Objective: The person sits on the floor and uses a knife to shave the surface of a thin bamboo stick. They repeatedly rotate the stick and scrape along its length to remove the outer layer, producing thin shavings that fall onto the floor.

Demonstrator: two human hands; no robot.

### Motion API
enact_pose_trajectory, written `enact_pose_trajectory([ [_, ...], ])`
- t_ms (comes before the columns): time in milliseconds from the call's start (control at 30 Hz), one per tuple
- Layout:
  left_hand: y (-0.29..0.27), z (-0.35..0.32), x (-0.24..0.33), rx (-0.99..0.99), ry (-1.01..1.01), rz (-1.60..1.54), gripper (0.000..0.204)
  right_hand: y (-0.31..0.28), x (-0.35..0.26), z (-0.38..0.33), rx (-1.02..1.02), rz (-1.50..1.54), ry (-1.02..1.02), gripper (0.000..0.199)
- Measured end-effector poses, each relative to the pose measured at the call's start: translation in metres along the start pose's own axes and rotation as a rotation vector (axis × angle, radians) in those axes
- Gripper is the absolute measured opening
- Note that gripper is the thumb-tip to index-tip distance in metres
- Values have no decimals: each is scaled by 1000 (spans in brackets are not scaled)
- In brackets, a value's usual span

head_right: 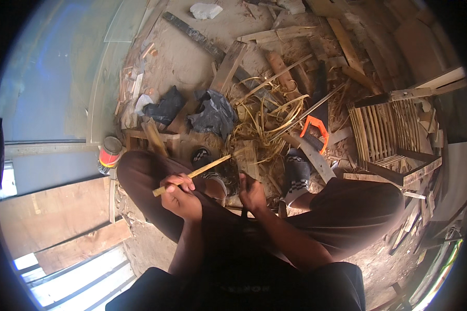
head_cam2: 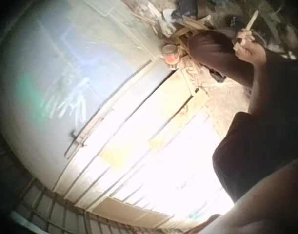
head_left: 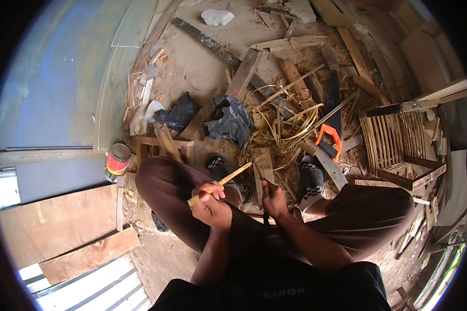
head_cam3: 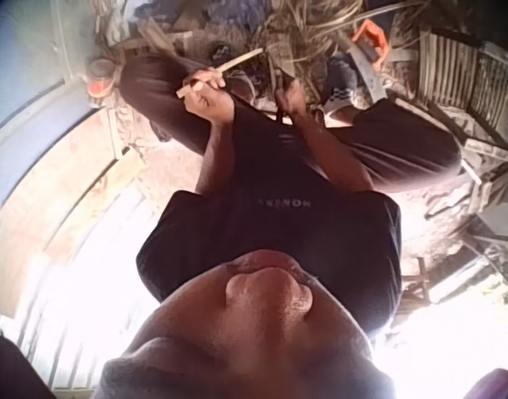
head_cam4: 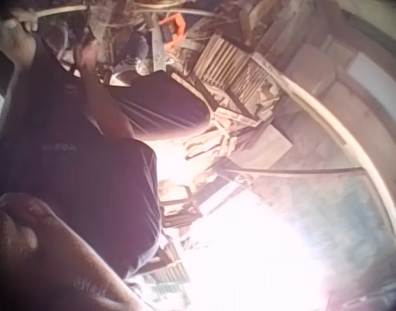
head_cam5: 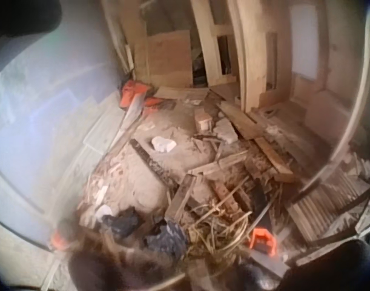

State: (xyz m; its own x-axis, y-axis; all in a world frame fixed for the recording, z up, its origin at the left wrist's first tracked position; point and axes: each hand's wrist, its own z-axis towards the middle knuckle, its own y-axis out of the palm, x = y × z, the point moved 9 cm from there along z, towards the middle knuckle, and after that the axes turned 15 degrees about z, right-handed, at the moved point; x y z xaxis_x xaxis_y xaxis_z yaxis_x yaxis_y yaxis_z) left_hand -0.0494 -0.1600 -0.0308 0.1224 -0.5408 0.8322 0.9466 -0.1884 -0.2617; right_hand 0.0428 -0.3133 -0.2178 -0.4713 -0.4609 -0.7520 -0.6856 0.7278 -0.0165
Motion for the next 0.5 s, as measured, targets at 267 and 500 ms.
enact_pose_trajectory([
  [267,-2,2,-8,-64,-64,-65,39,21,-46,-28,10,118,-607,33],
  [500,11,5,9,-200,100,47,43,-13,37,37,154,37,-114,54],
])
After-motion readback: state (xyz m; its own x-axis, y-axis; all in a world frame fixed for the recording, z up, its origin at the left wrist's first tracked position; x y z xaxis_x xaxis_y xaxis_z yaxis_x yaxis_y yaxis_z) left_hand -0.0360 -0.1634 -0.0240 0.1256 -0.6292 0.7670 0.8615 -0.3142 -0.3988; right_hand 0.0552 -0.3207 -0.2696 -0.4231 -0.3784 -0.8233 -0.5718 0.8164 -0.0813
